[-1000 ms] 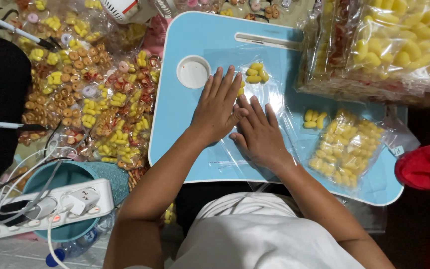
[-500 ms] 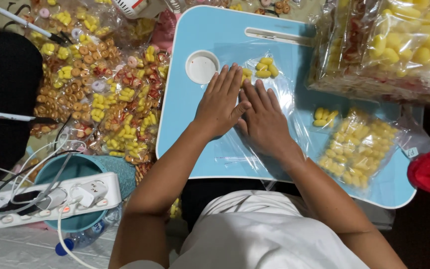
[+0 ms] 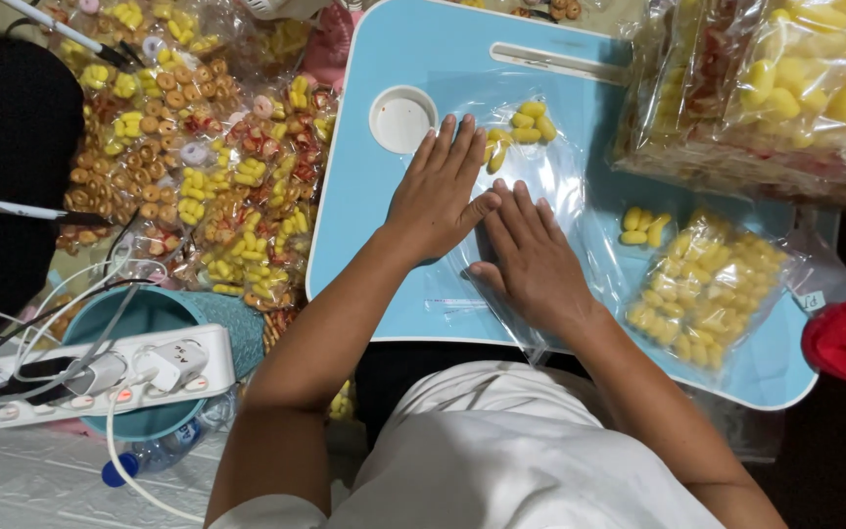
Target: Packaging small yellow snacks into plastic bags on a low table
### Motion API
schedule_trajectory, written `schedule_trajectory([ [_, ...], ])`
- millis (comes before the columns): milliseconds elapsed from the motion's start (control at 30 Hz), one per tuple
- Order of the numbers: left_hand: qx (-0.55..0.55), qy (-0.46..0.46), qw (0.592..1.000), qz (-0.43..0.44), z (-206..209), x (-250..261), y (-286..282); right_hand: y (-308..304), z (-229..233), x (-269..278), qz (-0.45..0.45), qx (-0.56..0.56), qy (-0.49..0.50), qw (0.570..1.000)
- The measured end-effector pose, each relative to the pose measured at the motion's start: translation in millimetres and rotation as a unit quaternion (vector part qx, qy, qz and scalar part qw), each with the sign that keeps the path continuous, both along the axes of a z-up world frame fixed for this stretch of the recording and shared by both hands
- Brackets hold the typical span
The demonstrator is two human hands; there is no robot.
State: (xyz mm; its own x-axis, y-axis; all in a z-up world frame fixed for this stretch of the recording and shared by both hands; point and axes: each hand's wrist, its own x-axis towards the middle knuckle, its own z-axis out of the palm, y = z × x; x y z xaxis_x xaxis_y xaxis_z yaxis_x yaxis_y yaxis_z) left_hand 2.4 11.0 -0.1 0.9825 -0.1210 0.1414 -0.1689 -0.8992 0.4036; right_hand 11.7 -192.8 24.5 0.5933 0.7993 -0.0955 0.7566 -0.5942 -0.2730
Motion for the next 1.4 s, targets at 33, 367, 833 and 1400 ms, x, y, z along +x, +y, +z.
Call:
schedule_trajectory([
  [33,0.000,-0.001,1.000,0.000,-2,0,0,0,0,2,0.000,0.000,-0.001,1.000],
  [367,-0.053,-0.005,0.999,0.001,-9,2,4,17,-7,24,0.005,-0.009,-0.061,0.998],
  [833,0.033,0.016,0.999,-0.020,6,-1,0,-40,4,-2,0.118,-0.065,-0.099,0.986],
  [1400,-0.063,-0.045,0.997,-0.003,-3,0,7,-79,79,-38,0.044,0.302,-0.089,0.948],
])
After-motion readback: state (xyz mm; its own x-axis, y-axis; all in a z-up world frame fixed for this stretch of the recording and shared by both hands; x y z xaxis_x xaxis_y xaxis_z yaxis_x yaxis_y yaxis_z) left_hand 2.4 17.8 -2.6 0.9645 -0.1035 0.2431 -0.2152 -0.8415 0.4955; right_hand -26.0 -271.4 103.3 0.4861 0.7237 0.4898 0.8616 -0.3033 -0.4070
